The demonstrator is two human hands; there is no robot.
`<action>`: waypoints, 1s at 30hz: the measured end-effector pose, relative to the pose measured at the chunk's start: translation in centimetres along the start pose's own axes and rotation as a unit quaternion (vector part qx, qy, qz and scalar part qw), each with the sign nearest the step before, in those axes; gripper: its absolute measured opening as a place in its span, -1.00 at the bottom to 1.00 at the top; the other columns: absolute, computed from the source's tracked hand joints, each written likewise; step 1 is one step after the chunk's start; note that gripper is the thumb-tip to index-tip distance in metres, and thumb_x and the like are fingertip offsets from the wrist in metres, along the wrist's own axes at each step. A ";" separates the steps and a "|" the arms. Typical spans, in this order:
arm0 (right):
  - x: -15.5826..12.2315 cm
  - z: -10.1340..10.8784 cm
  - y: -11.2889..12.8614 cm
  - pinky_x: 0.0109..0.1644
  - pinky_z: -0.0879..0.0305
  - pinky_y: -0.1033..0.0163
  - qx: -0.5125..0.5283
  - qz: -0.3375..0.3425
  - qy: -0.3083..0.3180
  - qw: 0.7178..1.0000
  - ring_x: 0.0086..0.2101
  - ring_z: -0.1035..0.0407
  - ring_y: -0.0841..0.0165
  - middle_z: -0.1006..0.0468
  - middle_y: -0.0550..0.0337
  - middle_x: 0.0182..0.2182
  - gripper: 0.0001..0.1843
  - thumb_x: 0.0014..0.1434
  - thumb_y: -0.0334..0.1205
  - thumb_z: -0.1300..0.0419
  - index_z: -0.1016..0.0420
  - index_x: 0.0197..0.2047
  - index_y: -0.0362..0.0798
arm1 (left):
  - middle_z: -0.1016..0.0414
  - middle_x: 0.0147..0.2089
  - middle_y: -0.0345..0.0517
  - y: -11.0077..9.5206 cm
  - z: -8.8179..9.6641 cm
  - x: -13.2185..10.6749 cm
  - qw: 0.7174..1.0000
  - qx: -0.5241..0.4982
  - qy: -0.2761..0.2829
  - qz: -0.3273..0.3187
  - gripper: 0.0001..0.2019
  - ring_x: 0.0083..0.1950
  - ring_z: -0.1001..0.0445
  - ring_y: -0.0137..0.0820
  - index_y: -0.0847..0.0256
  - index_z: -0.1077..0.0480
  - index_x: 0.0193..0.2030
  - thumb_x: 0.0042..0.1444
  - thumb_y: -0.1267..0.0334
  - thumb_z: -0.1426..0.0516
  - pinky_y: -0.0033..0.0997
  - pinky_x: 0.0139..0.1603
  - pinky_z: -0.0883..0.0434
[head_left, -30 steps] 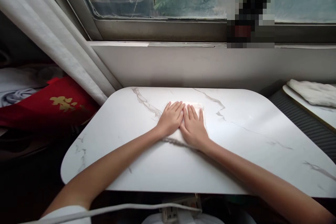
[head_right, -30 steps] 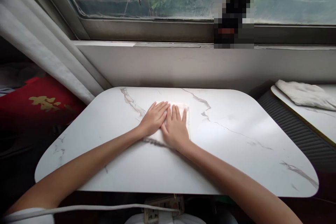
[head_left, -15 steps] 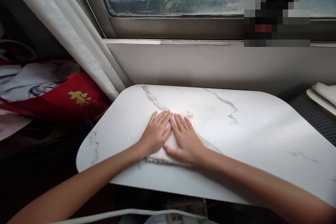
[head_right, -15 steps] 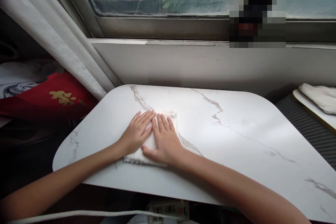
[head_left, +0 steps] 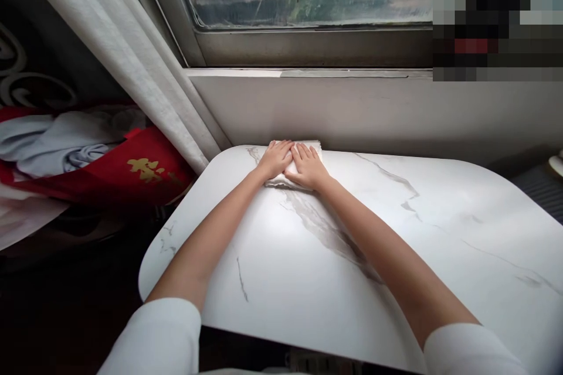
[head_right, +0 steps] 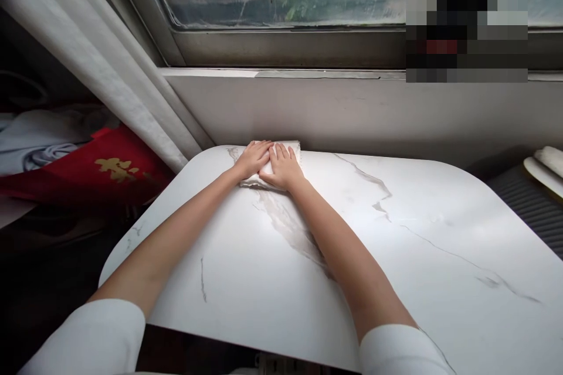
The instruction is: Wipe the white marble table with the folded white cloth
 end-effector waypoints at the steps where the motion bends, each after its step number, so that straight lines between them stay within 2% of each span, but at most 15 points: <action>1: -0.5 0.1 0.4 0.33 0.39 0.01 -0.002 -0.002 -0.001 1.000 0.30 0.23 0.10 0.06 -0.24 0.32 -0.12 0.18 0.13 0.06 0.08 0.34 -0.40 | -0.14 0.33 -0.01 -0.2 0.0 -0.5 1.000 0.004 0.007 -0.002 -0.52 0.36 -0.03 -0.34 0.32 -0.14 0.27 0.27 0.20 0.18 -0.18 0.36 0.14; 3: -2.0 0.1 1.5 0.33 0.39 -0.02 -0.005 -0.004 0.000 1.000 0.30 0.24 0.06 0.07 -0.27 0.32 -0.12 0.19 0.13 0.07 0.08 0.33 -0.42 | -0.12 0.34 -0.01 -1.0 0.3 -2.1 1.000 0.008 0.018 -0.013 -0.52 0.37 -0.01 -0.35 0.34 -0.13 0.28 0.27 0.21 0.18 -0.19 0.37 0.15; 5: -4.1 0.2 3.4 0.32 0.39 -0.09 -0.010 0.006 -0.003 1.000 0.30 0.25 0.00 0.09 -0.33 0.31 -0.12 0.20 0.11 0.10 0.08 0.32 -0.47 | -0.12 0.34 -0.01 -2.0 0.9 -4.7 0.999 0.005 0.024 -0.031 -0.51 0.37 -0.01 -0.36 0.34 -0.13 0.28 0.27 0.21 0.18 -0.20 0.37 0.15; 9: -9.0 0.8 9.2 0.29 0.39 -0.22 -0.003 0.062 -0.014 0.998 0.28 0.24 -0.14 0.05 -0.44 0.28 -0.06 0.19 0.16 0.10 0.06 0.30 -0.57 | -0.12 0.34 0.02 -3.6 2.8 -12.0 0.998 -0.013 0.023 -0.059 -0.50 0.37 -0.01 -0.34 0.36 -0.11 0.29 0.27 0.22 0.20 -0.16 0.38 0.13; 12: -12.0 1.4 13.7 0.29 0.37 -0.25 0.024 0.093 0.003 0.995 0.27 0.20 -0.18 0.00 -0.46 0.27 0.02 0.14 0.27 0.09 0.02 0.29 -0.55 | -0.12 0.34 0.01 -4.0 4.5 -17.6 0.998 -0.019 0.017 -0.060 -0.51 0.37 -0.01 -0.32 0.31 -0.09 0.31 0.27 0.25 0.20 -0.11 0.37 0.11; 15: -13.7 1.7 17.3 0.28 0.40 -0.29 0.031 0.122 0.033 0.991 0.25 0.19 -0.25 -0.04 -0.50 0.24 0.10 0.07 0.36 0.04 -0.04 0.26 -0.57 | -0.10 0.35 0.01 -4.2 5.7 -21.8 0.998 -0.013 0.025 -0.062 -0.51 0.38 0.01 -0.29 0.26 -0.05 0.33 0.26 0.29 0.19 -0.06 0.37 0.10; 18: -13.7 1.7 19.3 0.29 0.43 -0.28 0.058 0.147 0.039 0.987 0.26 0.26 -0.25 0.00 -0.50 0.26 0.18 -0.02 0.42 -0.03 -0.04 0.27 -0.54 | -0.08 0.36 0.01 -3.5 6.4 -24.1 0.998 -0.003 0.028 -0.054 -0.49 0.39 0.03 -0.28 0.26 0.01 0.35 0.26 0.30 0.18 -0.05 0.37 0.11; 20: -12.6 1.4 19.8 0.29 0.44 -0.26 0.095 0.164 0.031 0.981 0.28 0.32 -0.21 0.09 -0.44 0.30 0.22 -0.06 0.47 -0.01 0.01 0.29 -0.48 | -0.07 0.36 0.03 -2.1 6.6 -24.4 0.999 0.001 0.026 -0.036 -0.48 0.38 0.02 -0.27 0.27 0.04 0.36 0.26 0.27 0.18 -0.05 0.37 0.09; 23: -9.5 0.5 19.7 0.30 0.48 -0.21 0.137 0.187 0.022 0.973 0.30 0.38 -0.10 0.18 -0.38 0.32 0.20 -0.02 0.48 0.05 0.07 0.32 -0.44 | -0.08 0.36 0.04 1.3 6.6 -22.9 1.000 0.006 0.020 -0.006 -0.48 0.37 -0.01 -0.26 0.28 0.04 0.36 0.27 0.21 0.19 -0.05 0.36 0.07; 26: -5.0 -0.7 18.9 0.31 0.52 -0.16 0.142 0.176 0.015 0.974 0.31 0.39 -0.04 0.18 -0.36 0.33 0.18 0.01 0.48 0.11 0.10 0.33 -0.42 | -0.10 0.35 0.06 5.3 6.6 -19.6 1.000 0.000 0.012 0.007 -0.48 0.37 -0.03 -0.29 0.31 0.00 0.34 0.27 0.19 0.19 -0.09 0.36 0.06; 30: 1.6 -2.2 16.9 0.30 0.53 -0.15 0.117 0.129 0.011 0.985 0.31 0.35 -0.04 0.14 -0.38 0.32 0.21 -0.02 0.50 0.10 0.11 0.34 -0.41 | 0.00 0.38 0.09 9.8 6.4 -13.7 1.000 0.006 -0.003 -0.001 -0.47 0.40 0.07 -0.28 0.36 -0.06 0.31 0.23 0.20 0.13 -0.16 0.37 0.07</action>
Point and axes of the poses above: each hand's wrist, its own x-axis towards the middle knuckle, its own z-axis out of the back of the hand, y = z × x, the point moved 9 cm from there along x, towards the middle knuckle
